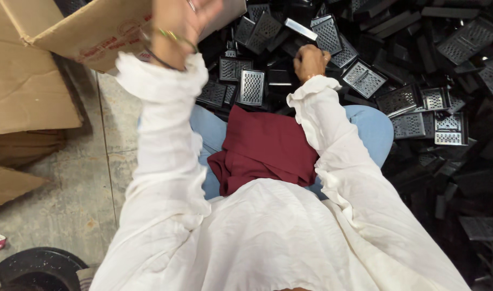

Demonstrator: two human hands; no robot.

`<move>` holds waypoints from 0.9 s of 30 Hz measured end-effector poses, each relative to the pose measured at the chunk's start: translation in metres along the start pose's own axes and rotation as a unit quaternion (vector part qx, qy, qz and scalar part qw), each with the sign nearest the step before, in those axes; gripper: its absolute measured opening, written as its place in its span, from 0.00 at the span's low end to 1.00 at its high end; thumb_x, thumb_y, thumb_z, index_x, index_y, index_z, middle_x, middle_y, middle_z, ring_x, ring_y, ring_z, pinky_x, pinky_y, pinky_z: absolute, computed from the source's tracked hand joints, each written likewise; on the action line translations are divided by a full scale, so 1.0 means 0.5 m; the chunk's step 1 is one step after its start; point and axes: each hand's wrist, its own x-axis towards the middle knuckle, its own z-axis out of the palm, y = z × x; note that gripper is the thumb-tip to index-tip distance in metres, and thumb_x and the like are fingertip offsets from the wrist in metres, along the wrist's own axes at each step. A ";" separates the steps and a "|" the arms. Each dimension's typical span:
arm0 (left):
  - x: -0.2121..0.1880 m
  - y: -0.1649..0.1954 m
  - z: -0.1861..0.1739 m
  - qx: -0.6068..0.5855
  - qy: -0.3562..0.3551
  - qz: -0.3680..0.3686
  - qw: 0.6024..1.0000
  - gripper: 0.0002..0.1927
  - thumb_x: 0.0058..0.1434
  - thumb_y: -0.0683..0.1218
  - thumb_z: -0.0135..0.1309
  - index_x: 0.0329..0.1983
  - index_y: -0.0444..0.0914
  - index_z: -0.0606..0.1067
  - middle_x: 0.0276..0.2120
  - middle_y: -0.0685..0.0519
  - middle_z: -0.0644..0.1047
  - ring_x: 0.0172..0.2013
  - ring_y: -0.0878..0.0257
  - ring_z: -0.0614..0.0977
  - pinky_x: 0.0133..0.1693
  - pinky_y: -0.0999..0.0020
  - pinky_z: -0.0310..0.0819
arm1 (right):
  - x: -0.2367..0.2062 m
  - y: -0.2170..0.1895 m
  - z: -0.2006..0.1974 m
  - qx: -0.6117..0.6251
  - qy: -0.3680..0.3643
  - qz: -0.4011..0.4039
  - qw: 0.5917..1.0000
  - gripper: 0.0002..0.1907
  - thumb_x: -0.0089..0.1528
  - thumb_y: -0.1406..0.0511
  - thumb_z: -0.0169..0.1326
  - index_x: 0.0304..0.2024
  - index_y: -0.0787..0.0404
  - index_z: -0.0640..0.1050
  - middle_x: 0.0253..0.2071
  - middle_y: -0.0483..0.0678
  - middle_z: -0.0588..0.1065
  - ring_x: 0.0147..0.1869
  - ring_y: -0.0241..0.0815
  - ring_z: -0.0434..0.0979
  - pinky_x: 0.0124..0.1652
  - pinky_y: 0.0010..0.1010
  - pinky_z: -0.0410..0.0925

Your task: The person sits on the floor next to a large pile of black plastic grater-like components and a cardboard box. They pick up individual parts from the pile, turn them over in their hands, and place them into the cardboard box one at a time.

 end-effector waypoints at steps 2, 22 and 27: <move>-0.079 -0.080 0.019 0.096 0.098 -0.055 0.989 0.16 0.68 0.53 0.55 0.52 0.39 0.74 0.42 0.55 0.80 0.43 0.63 0.83 0.44 0.62 0.84 | -0.009 0.002 0.005 0.020 -0.025 0.062 0.998 0.07 0.57 0.66 0.67 0.35 0.60 0.82 0.40 0.50 0.80 0.49 0.52 0.79 0.64 0.58 0.55; -0.172 -0.297 0.042 0.036 0.163 0.078 0.983 0.34 0.69 0.46 0.58 0.73 0.39 0.57 0.44 0.47 0.77 0.41 0.60 0.80 0.45 0.64 0.78 | -0.127 -0.227 0.044 0.485 0.002 0.032 0.874 0.15 0.62 0.64 0.66 0.47 0.66 0.80 0.45 0.52 0.80 0.47 0.40 0.81 0.48 0.30 0.75; -0.130 -0.236 -0.024 -0.065 0.265 0.160 0.949 0.27 0.60 0.35 0.58 0.61 0.40 0.65 0.39 0.45 0.75 0.38 0.57 0.79 0.45 0.62 0.78 | -0.101 -0.247 0.101 0.123 0.024 -0.003 0.992 0.30 0.55 0.56 0.71 0.48 0.70 0.75 0.47 0.61 0.72 0.49 0.61 0.74 0.47 0.46 0.70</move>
